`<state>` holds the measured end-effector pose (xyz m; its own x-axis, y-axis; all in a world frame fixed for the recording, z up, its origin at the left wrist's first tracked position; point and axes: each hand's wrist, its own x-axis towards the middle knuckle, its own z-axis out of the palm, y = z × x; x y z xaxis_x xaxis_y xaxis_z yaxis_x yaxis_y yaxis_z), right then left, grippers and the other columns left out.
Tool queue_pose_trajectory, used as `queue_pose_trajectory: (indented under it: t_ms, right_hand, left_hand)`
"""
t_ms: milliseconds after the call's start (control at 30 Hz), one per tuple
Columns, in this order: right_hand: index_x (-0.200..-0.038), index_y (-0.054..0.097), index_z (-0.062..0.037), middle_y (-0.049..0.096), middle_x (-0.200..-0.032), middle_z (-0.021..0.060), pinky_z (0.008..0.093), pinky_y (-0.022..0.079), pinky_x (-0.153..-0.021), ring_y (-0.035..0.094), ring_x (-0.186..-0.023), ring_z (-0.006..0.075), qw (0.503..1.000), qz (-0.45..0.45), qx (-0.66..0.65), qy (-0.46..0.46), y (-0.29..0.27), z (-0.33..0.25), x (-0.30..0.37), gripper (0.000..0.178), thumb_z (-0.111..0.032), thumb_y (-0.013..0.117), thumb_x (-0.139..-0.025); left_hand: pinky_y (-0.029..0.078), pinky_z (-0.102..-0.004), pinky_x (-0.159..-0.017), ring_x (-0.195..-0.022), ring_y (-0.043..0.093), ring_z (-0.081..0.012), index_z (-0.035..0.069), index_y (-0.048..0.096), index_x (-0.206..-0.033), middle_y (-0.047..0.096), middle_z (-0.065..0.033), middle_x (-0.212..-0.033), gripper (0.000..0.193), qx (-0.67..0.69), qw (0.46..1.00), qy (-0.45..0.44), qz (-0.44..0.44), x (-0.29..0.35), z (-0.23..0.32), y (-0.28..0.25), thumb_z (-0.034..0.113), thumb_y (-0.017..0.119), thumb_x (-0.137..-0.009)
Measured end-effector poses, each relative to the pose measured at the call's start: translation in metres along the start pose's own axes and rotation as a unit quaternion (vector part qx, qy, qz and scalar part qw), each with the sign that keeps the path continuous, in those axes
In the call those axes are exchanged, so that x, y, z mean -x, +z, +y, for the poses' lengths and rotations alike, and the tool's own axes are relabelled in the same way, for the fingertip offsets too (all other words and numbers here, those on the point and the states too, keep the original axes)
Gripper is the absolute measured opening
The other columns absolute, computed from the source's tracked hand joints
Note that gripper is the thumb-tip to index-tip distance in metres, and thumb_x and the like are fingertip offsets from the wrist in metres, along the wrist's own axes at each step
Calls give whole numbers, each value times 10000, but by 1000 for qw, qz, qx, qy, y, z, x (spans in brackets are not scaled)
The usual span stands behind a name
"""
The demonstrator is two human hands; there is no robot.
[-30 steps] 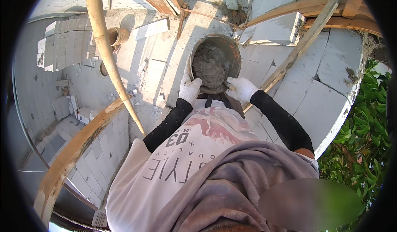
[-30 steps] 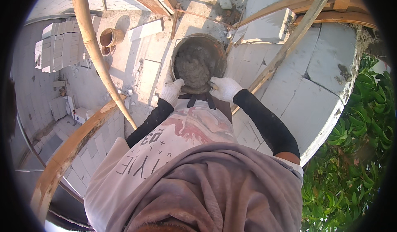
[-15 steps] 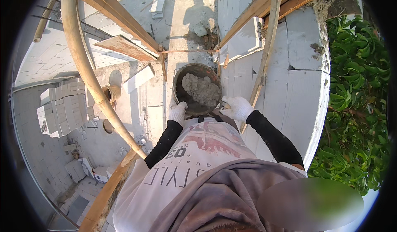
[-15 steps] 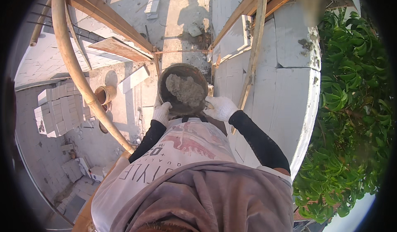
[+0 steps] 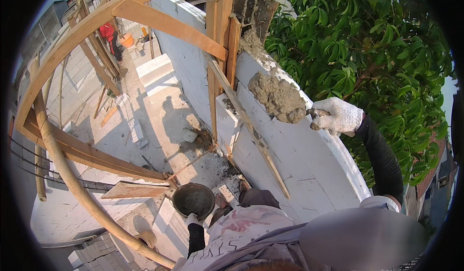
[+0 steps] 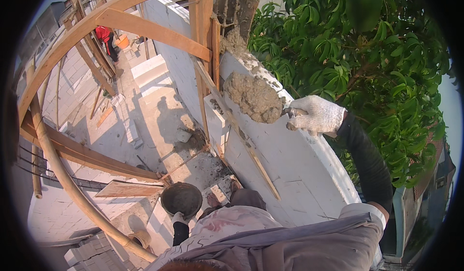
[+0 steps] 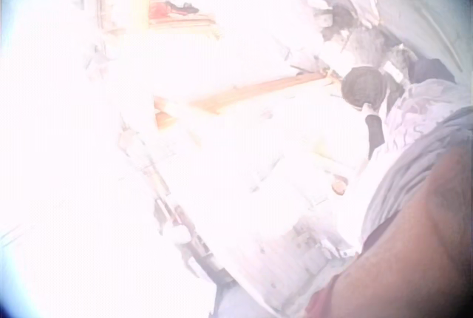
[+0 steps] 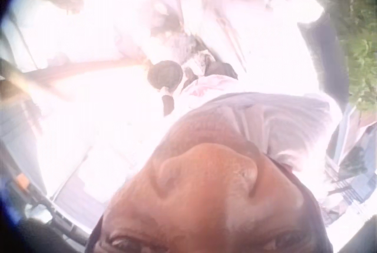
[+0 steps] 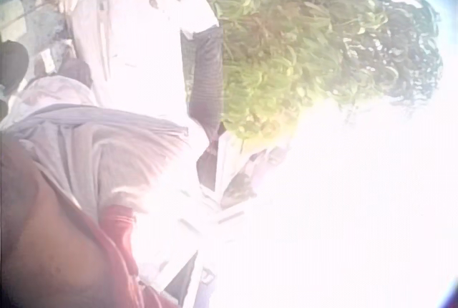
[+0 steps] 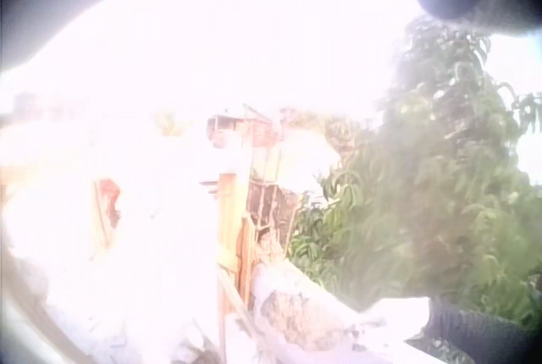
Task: The person scoops mortar from a bucket with a trowel and applies it to a white wall, smoothing the surface. They repeatedly transfer mortar from the bucket to the wall, working along a section of the wall near wooden scaffolding.
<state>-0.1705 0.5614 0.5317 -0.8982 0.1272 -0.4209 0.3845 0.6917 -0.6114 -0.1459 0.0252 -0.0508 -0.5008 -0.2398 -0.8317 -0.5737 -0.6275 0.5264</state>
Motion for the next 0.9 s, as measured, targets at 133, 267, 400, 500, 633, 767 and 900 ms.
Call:
queue_pose_trajectory:
  t_ms: [133,267,400,500,633,767,900]
  right_hand:
    - [-1023,678,-16,614,-688,30,293,509,-442,615,-519,121,990,75,114,18,-111,-15,-25,296,-306,621,-1001]
    - [-1119,688,-21,626,-701,46,328,511,-430,610,-513,148,973,143,172,64,-210,-21,-75,363,-357,590,-1024]
    - [-1092,671,7,611,-654,49,350,510,-413,599,-490,163,935,220,276,42,-281,-76,-148,397,-375,568,-1061]
    - [-1165,672,-61,673,-759,81,381,558,-562,675,-631,216,863,240,442,-57,-319,-109,-214,345,-367,550,-1062]
    - [-894,707,3,645,-651,110,412,542,-494,632,-518,223,874,269,405,-14,-276,-168,-300,447,-410,595,-1025]
    - [-1073,701,-51,699,-801,129,474,581,-629,701,-682,290,830,293,475,-27,-241,-184,-279,345,-382,652,-988]
    - [-1259,706,-149,747,-986,94,464,583,-721,711,-817,291,770,361,500,-163,-223,-176,-210,458,-446,724,-911]
  left_hand:
    - [588,-736,-885,-1137,660,-471,188,361,-1590,543,-246,-1461,902,68,990,-74,98,-65,-25,-96,-121,469,-749]
    - [587,-723,-888,-1136,661,-464,181,373,-1582,549,-244,-1456,884,-69,981,-18,178,-21,-22,-47,-112,477,-754]
    - [585,-709,-891,-1135,662,-458,173,385,-1574,556,-242,-1450,866,-106,975,7,197,7,-19,-5,-103,484,-759]
    - [584,-699,-893,-1134,663,-453,167,394,-1568,561,-240,-1446,853,-114,973,19,198,20,-21,18,-97,490,-763]
    - [583,-686,-896,-1133,665,-446,160,406,-1560,568,-237,-1441,835,-110,970,37,213,34,-23,23,-88,497,-768]
    - [582,-672,-898,-1132,666,-440,152,418,-1552,574,-235,-1435,817,-115,970,39,212,37,-27,35,-79,505,-773]
    - [580,-659,-901,-1131,667,-433,144,430,-1544,581,-233,-1430,800,-112,969,44,218,40,-31,34,-71,512,-778]
